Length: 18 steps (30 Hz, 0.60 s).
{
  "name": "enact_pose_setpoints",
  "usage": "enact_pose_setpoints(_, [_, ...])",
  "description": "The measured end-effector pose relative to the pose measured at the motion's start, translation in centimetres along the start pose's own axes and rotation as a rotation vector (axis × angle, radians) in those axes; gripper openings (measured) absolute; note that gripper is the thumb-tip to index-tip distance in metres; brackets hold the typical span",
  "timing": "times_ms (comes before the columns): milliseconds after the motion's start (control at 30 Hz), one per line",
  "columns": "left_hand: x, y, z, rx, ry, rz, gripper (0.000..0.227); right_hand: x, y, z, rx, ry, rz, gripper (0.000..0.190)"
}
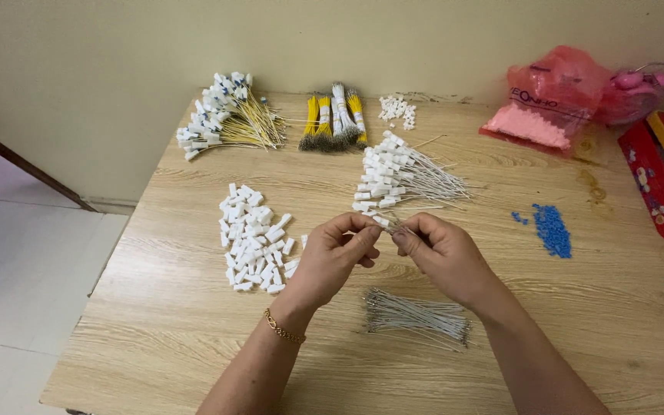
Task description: Insert metal wires into small white plastic caps to assemble components.
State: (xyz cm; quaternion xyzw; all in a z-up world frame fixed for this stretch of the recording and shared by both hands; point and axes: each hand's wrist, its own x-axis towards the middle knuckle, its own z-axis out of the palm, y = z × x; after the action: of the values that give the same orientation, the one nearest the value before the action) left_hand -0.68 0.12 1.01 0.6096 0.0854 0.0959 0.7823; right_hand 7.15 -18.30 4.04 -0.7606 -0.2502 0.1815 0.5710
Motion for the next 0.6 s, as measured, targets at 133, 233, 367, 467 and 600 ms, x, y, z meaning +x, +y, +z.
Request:
enact_pose_setpoints(133, [0.0,-0.3,0.1,-0.008,0.012,0.010,0.016,0.0,-0.5,0.2,0.117,0.022,0.022,0.024])
enact_pose_setpoints(233, [0.2,-0.5,0.2,-0.065,0.011,-0.005,0.016,0.2,-0.4,0.2,0.156,0.035,0.014,0.024])
enact_pose_setpoints(367, [0.1,-0.5,0.4,-0.132,0.012,0.007,0.020,0.5,0.9,-0.3,0.108,0.047,-0.016,0.018])
enact_pose_setpoints(467, [0.1,-0.9,0.3,-0.234,0.015,-0.012,0.025,0.5,0.5,-0.5,0.101,0.061,-0.014,0.017])
enact_pose_setpoints(600, [0.9,-1.6,-0.4,-0.372,0.012,-0.054,0.031,0.2,-0.3,0.0,0.006,0.065,-0.055,0.017])
